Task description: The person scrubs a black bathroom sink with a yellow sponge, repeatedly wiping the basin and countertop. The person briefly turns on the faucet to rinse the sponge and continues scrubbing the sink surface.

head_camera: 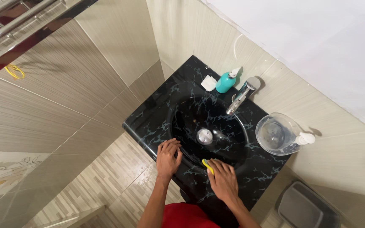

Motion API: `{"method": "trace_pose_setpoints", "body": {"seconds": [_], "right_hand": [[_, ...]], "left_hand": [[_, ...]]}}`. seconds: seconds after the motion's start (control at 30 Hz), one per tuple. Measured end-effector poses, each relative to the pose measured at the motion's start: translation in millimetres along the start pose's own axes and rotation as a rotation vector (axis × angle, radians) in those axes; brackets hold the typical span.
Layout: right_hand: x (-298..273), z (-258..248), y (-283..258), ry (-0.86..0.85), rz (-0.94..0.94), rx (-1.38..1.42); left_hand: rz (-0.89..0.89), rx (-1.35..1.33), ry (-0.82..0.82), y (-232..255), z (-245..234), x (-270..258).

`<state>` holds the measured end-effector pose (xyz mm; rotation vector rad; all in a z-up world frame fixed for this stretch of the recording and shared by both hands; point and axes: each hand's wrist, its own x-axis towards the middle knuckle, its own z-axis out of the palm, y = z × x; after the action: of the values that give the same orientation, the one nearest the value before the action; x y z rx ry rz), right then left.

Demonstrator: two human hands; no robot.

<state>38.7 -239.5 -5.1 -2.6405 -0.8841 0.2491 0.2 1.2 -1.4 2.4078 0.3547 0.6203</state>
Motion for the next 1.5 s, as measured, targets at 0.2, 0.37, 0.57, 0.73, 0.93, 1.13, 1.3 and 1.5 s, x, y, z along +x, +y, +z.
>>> {"method": "trace_pose_setpoints", "body": {"seconds": [0.2, 0.37, 0.57, 0.73, 0.93, 1.13, 1.3, 1.5], "right_hand": [[48, 1, -9, -0.196, 0.222, -0.037], [25, 14, 2, -0.202, 0.096, 0.100], [2, 15, 38, -0.086, -0.004, -0.098], [28, 4, 26, -0.061, 0.121, -0.149], [28, -2, 22, -0.105, 0.129, -0.133], [20, 7, 30, -0.078, 0.115, -0.108], [30, 12, 22, -0.186, 0.201, -0.124], [33, 27, -14, -0.217, 0.127, 0.176]], "left_hand": [[-0.019, -0.032, 0.015, -2, -2, 0], [-0.009, -0.032, 0.046, -2, -4, 2], [-0.030, -0.013, 0.047, -3, -1, 3], [-0.038, 0.009, 0.043, 1, 0, 4], [-0.042, 0.004, 0.028, -2, 0, -1], [-0.043, 0.009, 0.034, -3, 1, -1], [-0.046, -0.014, 0.036, -3, -3, 0], [-0.033, 0.003, 0.033, -1, -2, -1]]}}
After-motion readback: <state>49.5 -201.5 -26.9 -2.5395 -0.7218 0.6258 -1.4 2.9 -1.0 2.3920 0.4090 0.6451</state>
